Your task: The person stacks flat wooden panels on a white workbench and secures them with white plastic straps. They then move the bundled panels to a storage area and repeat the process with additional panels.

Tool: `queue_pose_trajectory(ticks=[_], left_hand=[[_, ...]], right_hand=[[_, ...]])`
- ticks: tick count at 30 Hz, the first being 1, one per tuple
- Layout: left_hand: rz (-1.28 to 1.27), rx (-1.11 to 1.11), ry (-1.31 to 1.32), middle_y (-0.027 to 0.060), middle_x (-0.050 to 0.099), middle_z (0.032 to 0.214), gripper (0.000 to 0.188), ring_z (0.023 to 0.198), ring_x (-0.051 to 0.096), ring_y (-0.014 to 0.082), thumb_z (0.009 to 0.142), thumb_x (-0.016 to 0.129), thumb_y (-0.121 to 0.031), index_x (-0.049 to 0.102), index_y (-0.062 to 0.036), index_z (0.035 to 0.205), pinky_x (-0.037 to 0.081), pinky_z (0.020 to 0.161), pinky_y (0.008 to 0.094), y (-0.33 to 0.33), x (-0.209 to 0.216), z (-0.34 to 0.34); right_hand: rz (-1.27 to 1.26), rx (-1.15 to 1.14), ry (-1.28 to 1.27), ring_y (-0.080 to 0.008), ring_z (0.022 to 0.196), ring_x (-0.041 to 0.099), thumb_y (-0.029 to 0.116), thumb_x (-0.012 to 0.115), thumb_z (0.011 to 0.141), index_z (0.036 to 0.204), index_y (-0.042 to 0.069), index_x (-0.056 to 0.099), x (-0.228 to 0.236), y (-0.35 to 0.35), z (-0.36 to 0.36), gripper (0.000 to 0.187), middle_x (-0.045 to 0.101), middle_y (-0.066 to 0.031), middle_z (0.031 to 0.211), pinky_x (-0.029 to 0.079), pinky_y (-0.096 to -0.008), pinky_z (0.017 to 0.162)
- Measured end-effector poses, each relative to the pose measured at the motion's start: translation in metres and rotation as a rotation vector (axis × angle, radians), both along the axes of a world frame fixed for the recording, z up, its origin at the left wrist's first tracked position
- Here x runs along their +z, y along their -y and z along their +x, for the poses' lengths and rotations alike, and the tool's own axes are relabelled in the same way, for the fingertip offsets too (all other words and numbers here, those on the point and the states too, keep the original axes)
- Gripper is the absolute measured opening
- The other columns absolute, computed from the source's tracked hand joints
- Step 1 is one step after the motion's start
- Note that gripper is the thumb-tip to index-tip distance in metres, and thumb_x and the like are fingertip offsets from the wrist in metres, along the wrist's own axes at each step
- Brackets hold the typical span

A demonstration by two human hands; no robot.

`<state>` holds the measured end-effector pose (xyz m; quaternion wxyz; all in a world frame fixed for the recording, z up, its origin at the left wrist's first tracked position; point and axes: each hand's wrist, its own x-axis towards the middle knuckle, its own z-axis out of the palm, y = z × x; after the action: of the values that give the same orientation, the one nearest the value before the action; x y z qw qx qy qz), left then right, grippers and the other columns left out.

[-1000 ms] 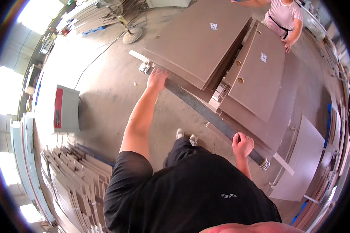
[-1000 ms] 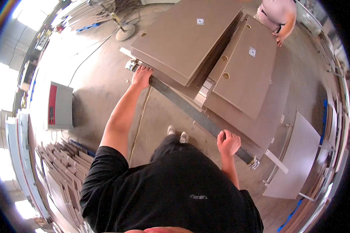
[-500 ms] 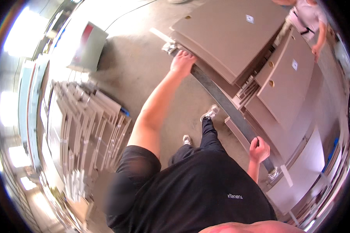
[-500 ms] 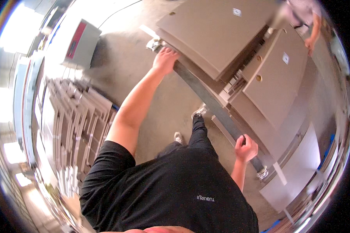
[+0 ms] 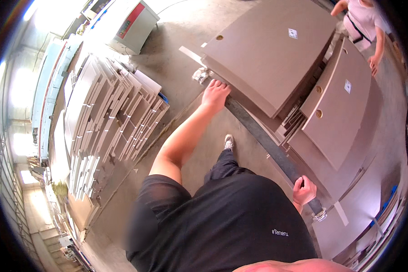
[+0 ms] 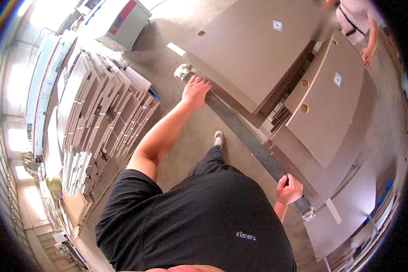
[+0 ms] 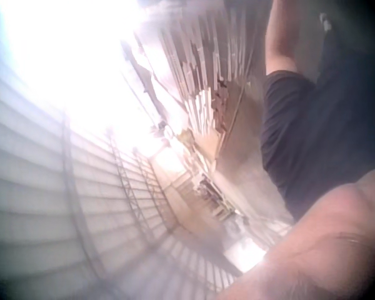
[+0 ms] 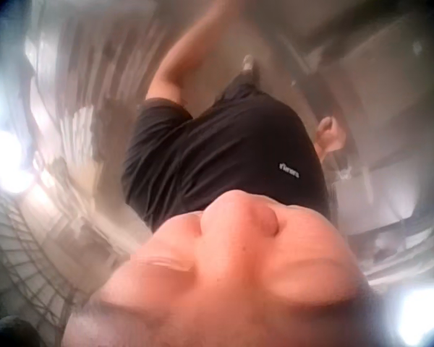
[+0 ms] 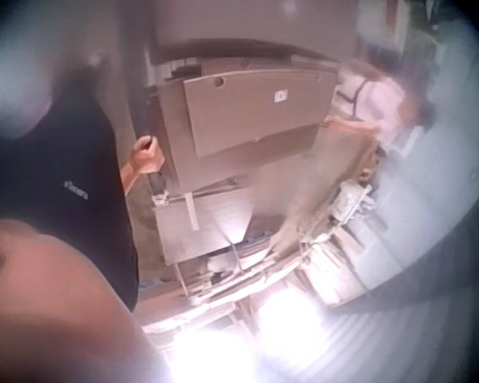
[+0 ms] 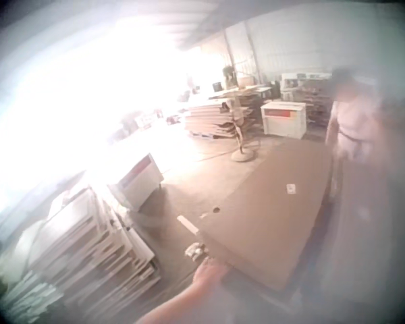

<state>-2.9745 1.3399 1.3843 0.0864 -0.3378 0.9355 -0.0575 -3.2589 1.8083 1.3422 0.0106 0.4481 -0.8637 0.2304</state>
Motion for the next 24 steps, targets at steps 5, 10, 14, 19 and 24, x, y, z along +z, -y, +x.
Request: queue_pose_trajectory(ticks=[5, 10, 14, 19, 24], left_hand=[[0.049, 0.132, 0.002, 0.0053, 0.069, 0.111, 0.035, 0.118, 0.059, 0.0248, 0.073, 0.073, -0.009, 0.069, -0.0127, 0.108, 0.039, 0.113, 0.0402, -0.02, 0.03, 0.01], [0.041, 0.2, 0.032, 0.0083, 0.068, 0.116, 0.043, 0.121, 0.058, 0.0286, 0.071, 0.076, -0.01, 0.068, -0.0115, 0.113, 0.038, 0.117, 0.0434, -0.023, 0.061, -0.012], [0.057, 0.299, 0.057, 0.013, 0.066, 0.132, 0.049, 0.136, 0.052, 0.0329, 0.079, 0.068, -0.009, 0.065, -0.0097, 0.128, 0.031, 0.125, 0.0478, -0.04, 0.072, -0.019], [0.143, 0.352, 0.077, 0.0138, 0.065, 0.133, 0.052, 0.135, 0.053, 0.0337, 0.075, 0.073, -0.014, 0.064, -0.0093, 0.126, 0.03, 0.124, 0.0506, -0.052, 0.117, -0.068], [0.126, 0.389, 0.095, 0.0153, 0.066, 0.13, 0.062, 0.13, 0.055, 0.0352, 0.069, 0.077, -0.018, 0.064, -0.011, 0.129, 0.032, 0.121, 0.0502, -0.083, 0.168, -0.049]], right_hand=[[-0.01, 0.161, 0.069, -0.0337, 0.073, 0.068, 0.023, 0.067, 0.088, 0.091, 0.008, 0.076, 0.046, 0.028, -0.049, 0.018, 0.071, -0.0119, 0.079, 0.052, -0.0454, 0.073], [0.007, 0.195, 0.147, -0.0323, 0.07, 0.066, 0.022, 0.068, 0.086, 0.086, 0.01, 0.074, 0.075, 0.051, -0.096, 0.014, 0.069, -0.0089, 0.074, 0.051, -0.0449, 0.07], [-0.008, 0.165, 0.146, -0.0296, 0.062, 0.063, 0.024, 0.07, 0.079, 0.072, 0.014, 0.068, 0.104, 0.074, -0.135, 0.012, 0.065, -0.0056, 0.065, 0.048, -0.0425, 0.065], [-0.027, 0.15, 0.102, -0.0293, 0.054, 0.059, 0.026, 0.073, 0.073, 0.062, 0.015, 0.064, 0.147, 0.104, -0.211, 0.018, 0.061, -0.0044, 0.057, 0.045, -0.0418, 0.06], [0.005, 0.196, 0.11, -0.0267, 0.053, 0.059, 0.028, 0.074, 0.072, 0.058, 0.015, 0.062, 0.207, 0.097, -0.224, 0.022, 0.06, -0.0037, 0.056, 0.047, -0.0402, 0.059]])
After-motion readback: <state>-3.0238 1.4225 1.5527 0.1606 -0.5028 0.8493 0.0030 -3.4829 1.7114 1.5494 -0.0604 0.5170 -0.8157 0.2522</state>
